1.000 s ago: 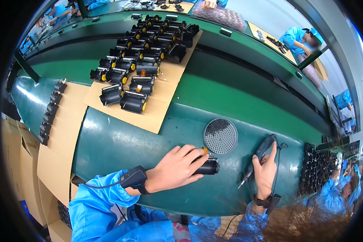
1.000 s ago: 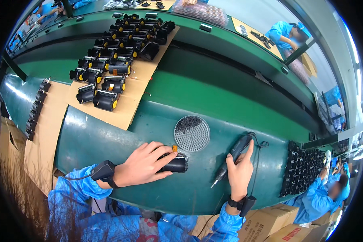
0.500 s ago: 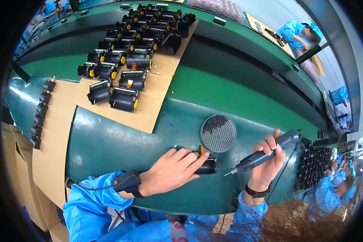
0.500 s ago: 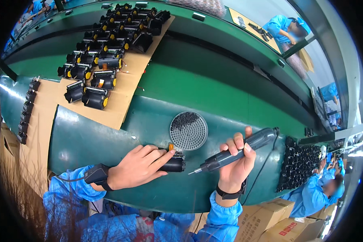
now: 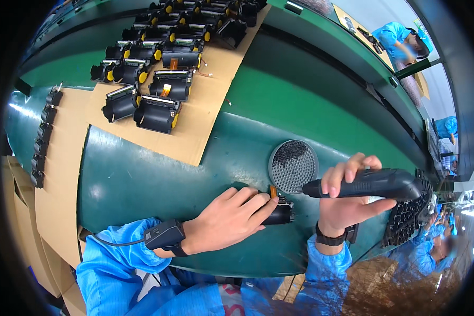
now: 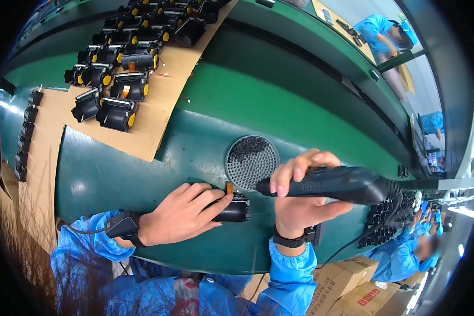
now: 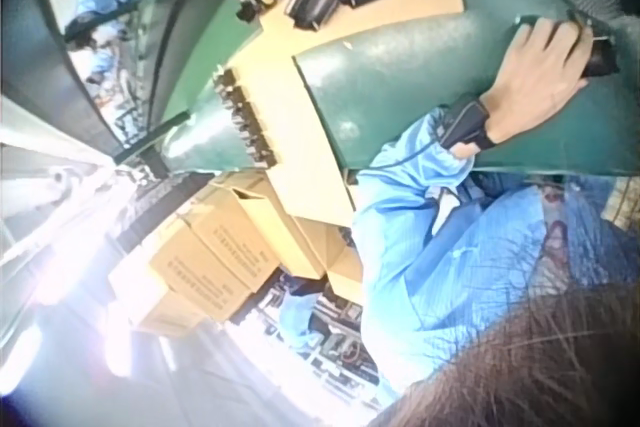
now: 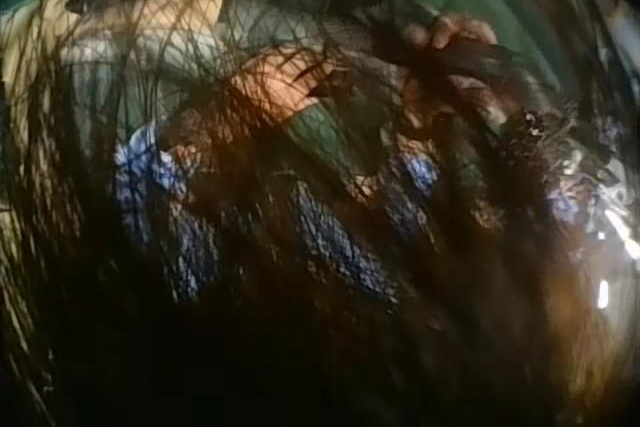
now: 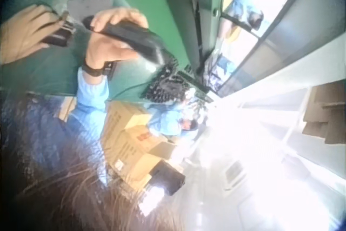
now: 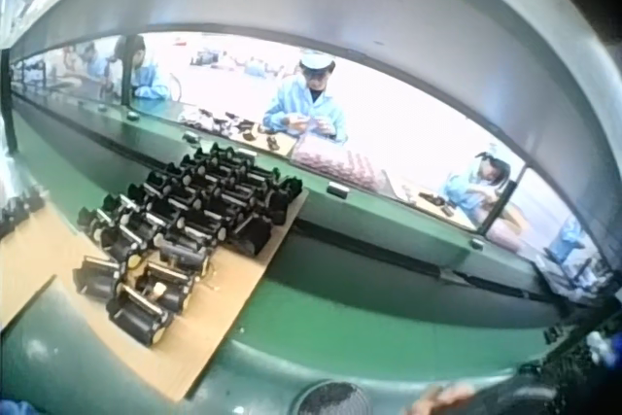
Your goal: The person assembles electronic components at a workstation. They pick up components from the assembly line, use an electric screwdriver to secure parts, and place the finished units into a cardboard box.
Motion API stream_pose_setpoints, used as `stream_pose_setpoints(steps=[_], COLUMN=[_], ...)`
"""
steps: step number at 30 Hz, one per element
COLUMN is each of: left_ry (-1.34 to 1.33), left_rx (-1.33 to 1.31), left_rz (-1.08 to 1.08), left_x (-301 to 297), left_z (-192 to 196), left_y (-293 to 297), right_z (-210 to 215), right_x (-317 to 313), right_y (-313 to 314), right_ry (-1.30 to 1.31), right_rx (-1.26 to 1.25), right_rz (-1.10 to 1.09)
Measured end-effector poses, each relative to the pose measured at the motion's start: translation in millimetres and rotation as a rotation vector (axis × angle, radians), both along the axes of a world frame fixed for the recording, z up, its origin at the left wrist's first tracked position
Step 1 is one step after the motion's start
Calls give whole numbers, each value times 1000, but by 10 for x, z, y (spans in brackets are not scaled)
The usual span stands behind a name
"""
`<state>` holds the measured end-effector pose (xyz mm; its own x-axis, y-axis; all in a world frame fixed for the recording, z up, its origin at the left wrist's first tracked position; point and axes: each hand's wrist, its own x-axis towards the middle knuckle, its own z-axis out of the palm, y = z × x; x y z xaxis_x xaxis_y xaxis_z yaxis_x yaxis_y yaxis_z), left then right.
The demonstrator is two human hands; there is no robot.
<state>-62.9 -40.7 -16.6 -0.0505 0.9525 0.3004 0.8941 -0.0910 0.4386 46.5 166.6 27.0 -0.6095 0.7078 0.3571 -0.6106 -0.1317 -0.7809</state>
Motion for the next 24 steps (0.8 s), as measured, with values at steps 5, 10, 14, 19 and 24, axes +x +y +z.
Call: stream_pose_setpoints(steps=[5,10,14,19,24], left_ry=[-63,-51,-55,-47,-55], left_rx=[-34,-29,-34,-47,-35], left_rz=[4,1,-5,-5,-2], left_x=[-4,1,14,12,-6], left_z=[41,14,13,21,40], left_y=[15,-15,-27,-23,-15], right_z=[-158,-248,-265,-270,-272], right_x=[-36,-48,-37,-39,-39], right_y=[-33,-50,-53,-43,-22], right_ry=[59,8,0,-8,0], right_rx=[127,140,126,126,114], right_rz=[14,-7,1,2,7])
